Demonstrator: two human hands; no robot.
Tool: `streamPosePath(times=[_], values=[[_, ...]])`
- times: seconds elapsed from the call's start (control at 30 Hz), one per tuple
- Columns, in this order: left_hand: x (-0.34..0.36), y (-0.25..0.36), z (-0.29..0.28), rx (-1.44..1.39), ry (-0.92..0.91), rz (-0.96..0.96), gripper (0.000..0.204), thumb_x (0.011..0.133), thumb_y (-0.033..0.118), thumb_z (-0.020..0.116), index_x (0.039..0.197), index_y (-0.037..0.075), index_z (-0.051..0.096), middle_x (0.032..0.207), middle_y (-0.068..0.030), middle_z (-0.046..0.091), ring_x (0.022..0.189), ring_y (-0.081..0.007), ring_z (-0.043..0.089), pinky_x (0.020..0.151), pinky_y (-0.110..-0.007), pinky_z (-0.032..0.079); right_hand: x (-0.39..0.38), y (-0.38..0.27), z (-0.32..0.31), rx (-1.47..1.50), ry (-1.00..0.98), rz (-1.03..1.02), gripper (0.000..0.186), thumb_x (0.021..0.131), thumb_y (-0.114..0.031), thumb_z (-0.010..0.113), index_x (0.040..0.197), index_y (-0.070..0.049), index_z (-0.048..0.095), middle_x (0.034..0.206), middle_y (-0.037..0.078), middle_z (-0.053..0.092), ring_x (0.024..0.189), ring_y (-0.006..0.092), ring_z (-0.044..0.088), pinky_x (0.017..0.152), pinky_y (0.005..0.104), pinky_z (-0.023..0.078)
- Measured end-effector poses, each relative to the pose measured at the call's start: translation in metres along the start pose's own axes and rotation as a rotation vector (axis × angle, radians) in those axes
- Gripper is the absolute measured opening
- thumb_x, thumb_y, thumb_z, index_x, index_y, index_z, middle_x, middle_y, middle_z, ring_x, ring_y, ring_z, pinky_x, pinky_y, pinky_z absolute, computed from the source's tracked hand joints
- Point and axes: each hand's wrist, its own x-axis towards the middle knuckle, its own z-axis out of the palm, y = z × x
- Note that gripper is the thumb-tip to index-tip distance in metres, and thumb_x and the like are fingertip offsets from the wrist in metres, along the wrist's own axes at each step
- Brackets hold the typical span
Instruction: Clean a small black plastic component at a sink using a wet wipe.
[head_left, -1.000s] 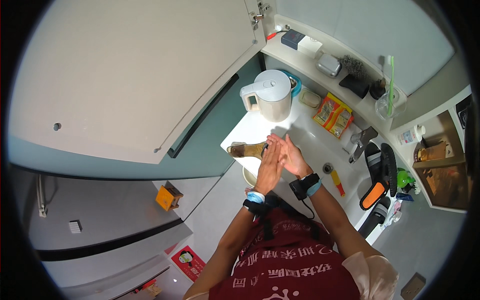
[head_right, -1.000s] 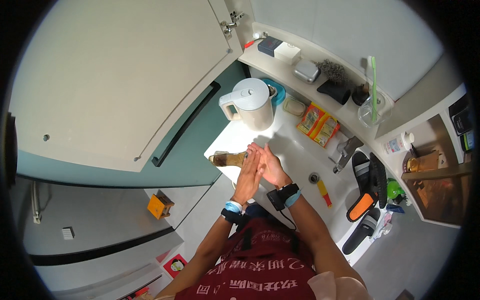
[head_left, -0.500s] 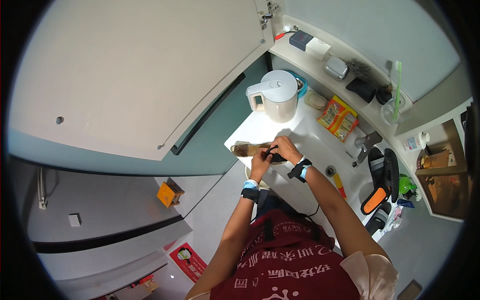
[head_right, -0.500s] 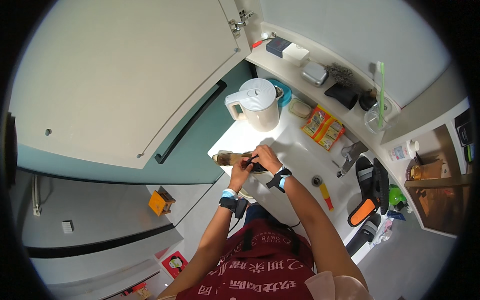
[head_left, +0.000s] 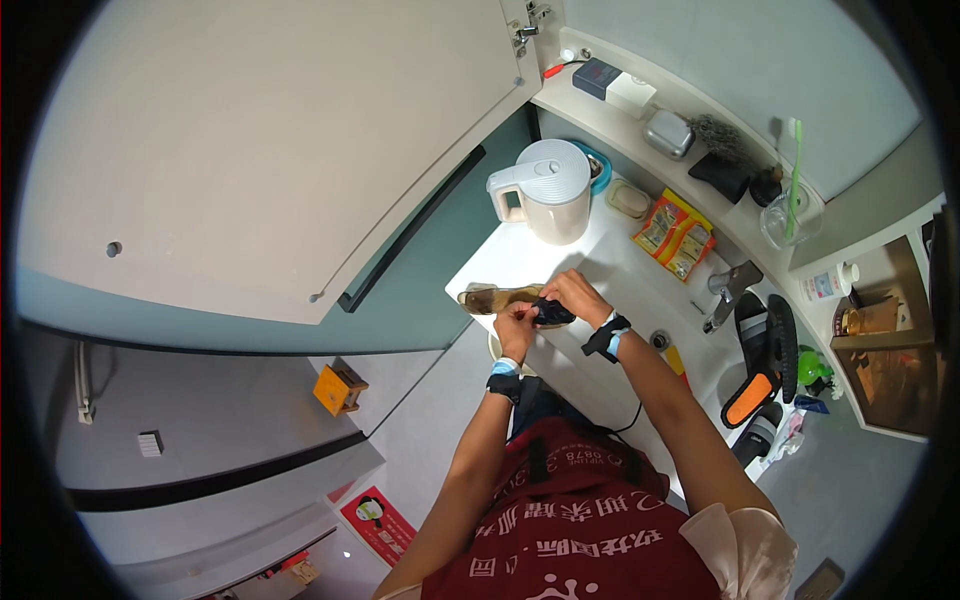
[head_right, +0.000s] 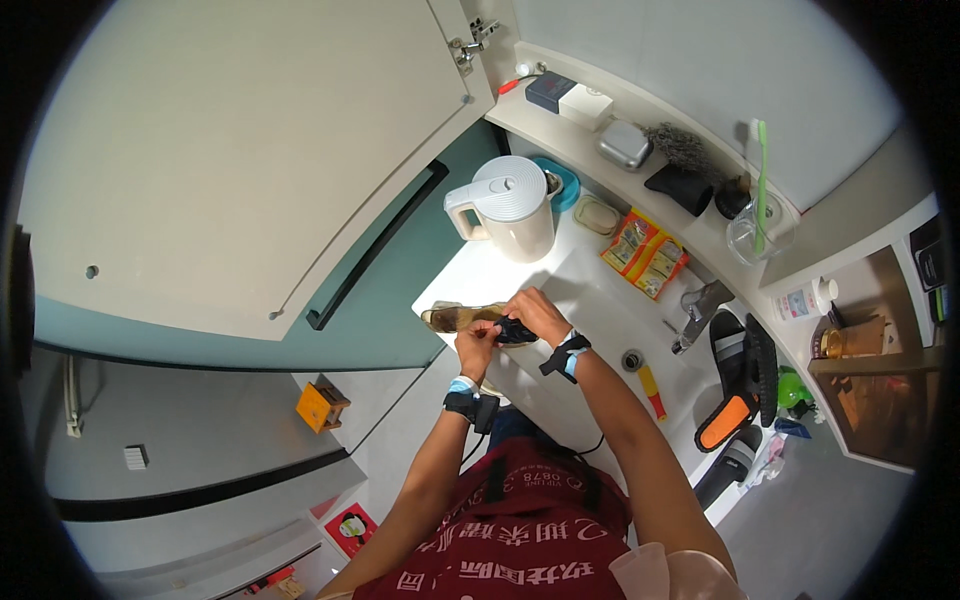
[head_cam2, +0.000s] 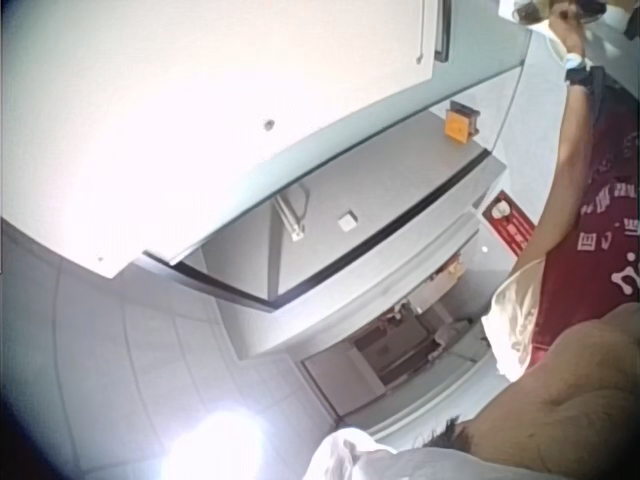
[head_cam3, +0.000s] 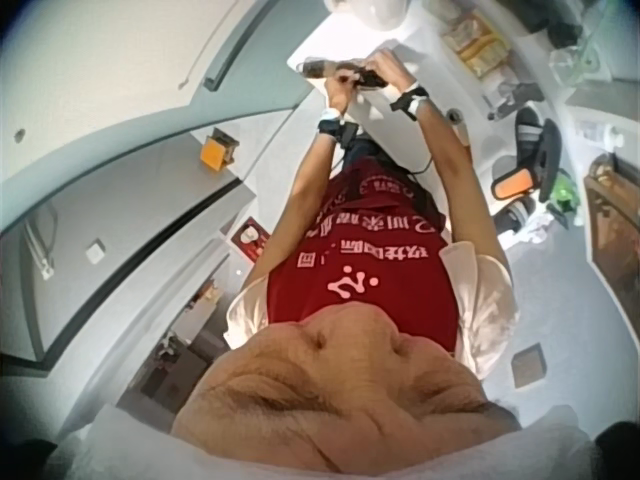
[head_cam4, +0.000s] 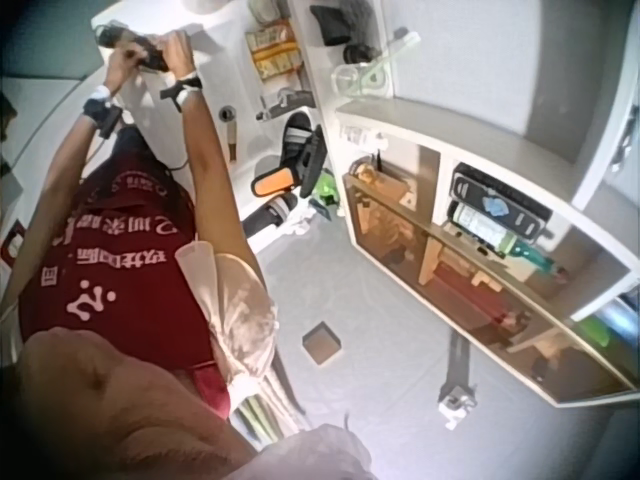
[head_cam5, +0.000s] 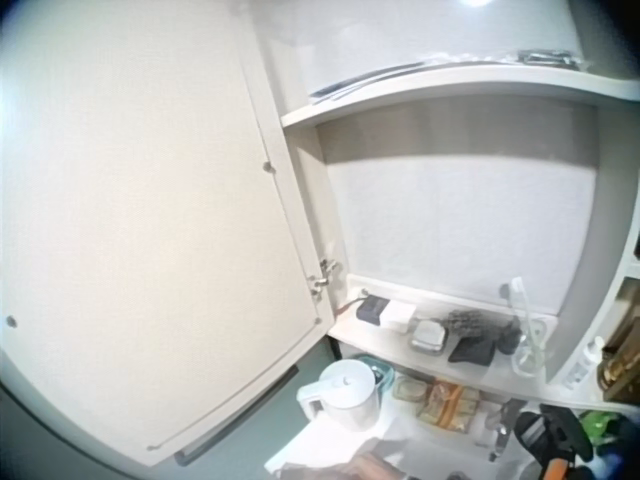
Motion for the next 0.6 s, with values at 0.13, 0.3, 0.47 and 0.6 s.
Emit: streamPosePath(times=[0.13, 0.3, 0.47, 0.6], values=[[0.001, -0.006, -0.006, -0.046, 0.03, -0.007, 0.005, 0.084, 0.0, 0.072, 0.086, -0.004, 0.07, 0.069, -0.0061, 0.068, 0.053, -0.0108, 0.061, 0.049, -0.025, 0.052, 0.009, -0.015, -0.004, -0.007, -0.078, 0.137, 0.008, 0.078, -0.009, 0.072, 0.084, -0.004, 0.073, 0.08, 0.018, 0.069, 0.079, 0.0375, 0.066, 0.073, 0.0432, 0.053], [-0.002, 0.013, 0.003, 0.159, 0.081, 0.272, 0.01, 0.086, 0.004, 0.074, 0.089, -0.004, 0.07, 0.077, -0.0052, 0.069, 0.064, -0.0106, 0.063, 0.062, -0.025, 0.052, 0.006, -0.013, -0.008, -0.02, -0.018, 0.054, 0.01, 0.08, -0.009, 0.069, 0.086, -0.002, 0.073, 0.082, 0.02, 0.069, 0.078, 0.0399, 0.066, 0.073, 0.0427, 0.054], [0.01, 0.025, 0.004, 0.131, -0.033, 0.216, 0.01, 0.083, 0.004, 0.076, 0.089, -0.003, 0.071, 0.077, -0.0054, 0.071, 0.067, -0.011, 0.063, 0.067, -0.026, 0.052, 0.002, -0.01, -0.013, 0.076, -0.047, 0.051, 0.012, 0.085, -0.008, 0.065, 0.091, 0.0, 0.072, 0.087, 0.021, 0.069, 0.083, 0.0403, 0.066, 0.077, 0.0422, 0.053], [0.011, 0.02, 0.001, 0.178, 0.041, 0.133, 0.008, 0.08, 0.003, 0.077, 0.084, -0.002, 0.071, 0.075, -0.0058, 0.07, 0.067, -0.0121, 0.064, 0.066, -0.026, 0.052, -0.01, -0.01, -0.027, 0.124, -0.044, 0.24, 0.015, 0.088, -0.009, 0.063, 0.097, 0.001, 0.07, 0.092, 0.021, 0.069, 0.089, 0.0392, 0.066, 0.083, 0.0414, 0.051]])
